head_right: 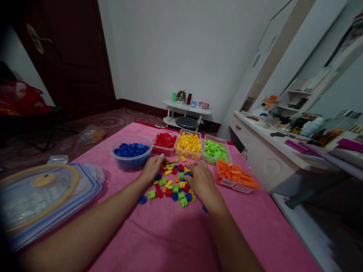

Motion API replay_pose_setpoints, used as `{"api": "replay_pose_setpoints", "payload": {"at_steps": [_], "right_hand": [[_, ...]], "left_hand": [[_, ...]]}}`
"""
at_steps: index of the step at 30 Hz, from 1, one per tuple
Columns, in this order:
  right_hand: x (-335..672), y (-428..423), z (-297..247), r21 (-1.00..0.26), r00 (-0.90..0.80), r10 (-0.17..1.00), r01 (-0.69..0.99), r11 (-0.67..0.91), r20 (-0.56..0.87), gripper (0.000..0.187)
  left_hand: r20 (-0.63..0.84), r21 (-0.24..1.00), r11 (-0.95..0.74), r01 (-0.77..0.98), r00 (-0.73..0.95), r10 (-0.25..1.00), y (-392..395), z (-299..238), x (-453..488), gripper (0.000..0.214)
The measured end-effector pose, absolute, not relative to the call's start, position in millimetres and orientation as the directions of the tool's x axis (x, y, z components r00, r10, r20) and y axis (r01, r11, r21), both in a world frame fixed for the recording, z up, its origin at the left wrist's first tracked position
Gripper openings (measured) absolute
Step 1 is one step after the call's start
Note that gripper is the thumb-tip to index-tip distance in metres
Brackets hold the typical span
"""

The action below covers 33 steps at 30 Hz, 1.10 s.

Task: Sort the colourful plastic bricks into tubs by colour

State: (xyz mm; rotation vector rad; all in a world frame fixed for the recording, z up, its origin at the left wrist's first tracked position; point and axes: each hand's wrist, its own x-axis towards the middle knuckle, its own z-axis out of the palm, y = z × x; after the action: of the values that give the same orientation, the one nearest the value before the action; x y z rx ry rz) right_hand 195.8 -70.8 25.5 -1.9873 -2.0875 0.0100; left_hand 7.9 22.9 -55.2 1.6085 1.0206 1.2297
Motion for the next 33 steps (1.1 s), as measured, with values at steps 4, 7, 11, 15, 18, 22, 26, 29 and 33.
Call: {"api": "replay_pose_setpoints", "payload": {"at_steps": [4,7,11,15,18,22,26,29,33], "right_hand": [[176.4,-92.8,42.6,-0.255,-0.095,0.995,0.963,0.083,-0.034,0.024],[160.7,-104.1,44.8,-0.383,-0.274,0.916,0.911,0.149,-0.294,0.017],[157.3,-95.9,33.9,-0.349,-0.209,0.963,0.927,0.139,-0.171,0.012],[156.7,-83.5,24.8,-0.215,-0.062,0.987,0.972,0.094,0.150,0.012],[138.7,-89.2,20.3,-0.309,-0.182,0.964,0.921,0.237,0.194,0.011],[104.5,-105.0,9.3,-0.398,-0.439,0.888,0.796,0.455,0.136,0.019],[99.0,-105.6,1.2,-0.393,-0.453,0.888,0.804,0.447,0.083,0.021],[119.0,-94.9,7.2,-0.398,-0.343,0.933,0.845,0.358,0.109,0.014],[154.5,-81.0,22.8,-0.337,-0.137,0.976,0.923,0.188,0.168,0.015]], "left_hand": [[0.281,0.944,-0.306,0.120,0.189,0.941,22.4,-53.5,7.5,0.056],[0.272,0.944,-0.298,0.141,0.181,0.945,21.1,-51.1,7.1,0.056],[0.280,0.941,-0.307,0.143,0.180,0.943,20.3,-50.6,7.0,0.056],[0.289,0.941,-0.314,0.126,0.186,0.939,21.9,-53.8,7.5,0.057],[0.299,0.940,-0.323,0.111,0.190,0.935,22.7,-54.4,7.2,0.057],[0.278,0.947,-0.302,0.110,0.189,0.942,22.2,-52.2,6.1,0.057],[0.273,0.951,-0.294,0.092,0.190,0.943,22.4,-52.5,5.9,0.059],[0.266,0.954,-0.286,0.085,0.193,0.944,22.7,-53.8,6.4,0.059],[0.260,0.955,-0.282,0.095,0.195,0.946,22.8,-54.2,7.0,0.059]]}}
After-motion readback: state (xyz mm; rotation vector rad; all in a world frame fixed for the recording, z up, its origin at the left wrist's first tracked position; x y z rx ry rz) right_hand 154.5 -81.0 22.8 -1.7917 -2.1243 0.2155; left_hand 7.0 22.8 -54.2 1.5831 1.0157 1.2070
